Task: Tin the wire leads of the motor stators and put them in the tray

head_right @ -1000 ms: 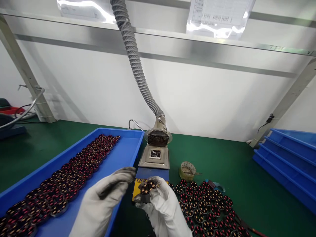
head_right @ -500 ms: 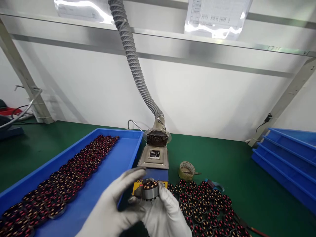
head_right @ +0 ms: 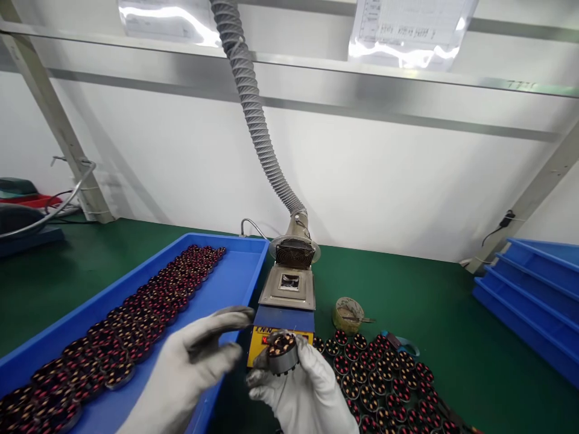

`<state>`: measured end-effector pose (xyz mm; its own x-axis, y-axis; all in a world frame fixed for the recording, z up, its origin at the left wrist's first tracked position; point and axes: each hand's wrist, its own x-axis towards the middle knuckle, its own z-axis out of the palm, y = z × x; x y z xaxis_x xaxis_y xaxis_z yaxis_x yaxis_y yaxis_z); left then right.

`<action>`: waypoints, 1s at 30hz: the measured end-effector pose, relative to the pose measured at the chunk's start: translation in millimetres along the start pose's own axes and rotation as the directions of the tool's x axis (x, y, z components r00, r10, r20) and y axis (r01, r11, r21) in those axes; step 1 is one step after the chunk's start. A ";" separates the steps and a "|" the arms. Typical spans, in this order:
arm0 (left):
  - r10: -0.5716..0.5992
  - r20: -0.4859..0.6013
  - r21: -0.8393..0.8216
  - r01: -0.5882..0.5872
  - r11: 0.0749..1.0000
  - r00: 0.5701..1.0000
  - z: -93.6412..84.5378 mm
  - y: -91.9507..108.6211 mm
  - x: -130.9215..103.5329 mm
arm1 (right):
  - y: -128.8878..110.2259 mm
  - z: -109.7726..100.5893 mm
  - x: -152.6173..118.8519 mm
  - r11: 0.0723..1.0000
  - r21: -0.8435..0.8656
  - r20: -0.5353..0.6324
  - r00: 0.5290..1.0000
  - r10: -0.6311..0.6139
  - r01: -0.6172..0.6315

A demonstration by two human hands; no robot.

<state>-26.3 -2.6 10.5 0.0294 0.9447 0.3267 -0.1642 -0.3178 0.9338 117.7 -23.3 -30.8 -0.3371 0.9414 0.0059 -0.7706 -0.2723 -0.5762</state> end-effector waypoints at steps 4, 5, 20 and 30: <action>-0.081 0.209 0.041 0.074 0.996 0.975 6.0 2.0 -1.7 | 0.7 -1.7 1.3 0.987 -0.139 -0.034 0.996 -0.081 0.076; -0.043 0.205 0.018 0.041 0.999 0.978 8.0 1.3 -3.3 | 1.7 -3.7 3.2 0.982 -0.163 -0.051 0.993 -0.108 0.099; -0.320 0.100 -0.458 0.329 0.826 0.942 30.1 -11.3 -9.6 | 30.2 -3.6 -1.2 -0.212 -0.845 0.413 0.345 -0.843 0.491; -0.379 0.021 -0.388 0.358 0.850 0.925 24.1 -10.2 -5.8 | 22.6 -9.1 4.0 -0.302 -0.806 0.452 0.201 -0.869 0.508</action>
<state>-1.0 -6.8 2.6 0.1106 0.9927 -0.0490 -0.5111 0.0991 0.8538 103.9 -23.9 -51.3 0.3577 0.3356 0.8714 0.4975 0.7212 -0.4820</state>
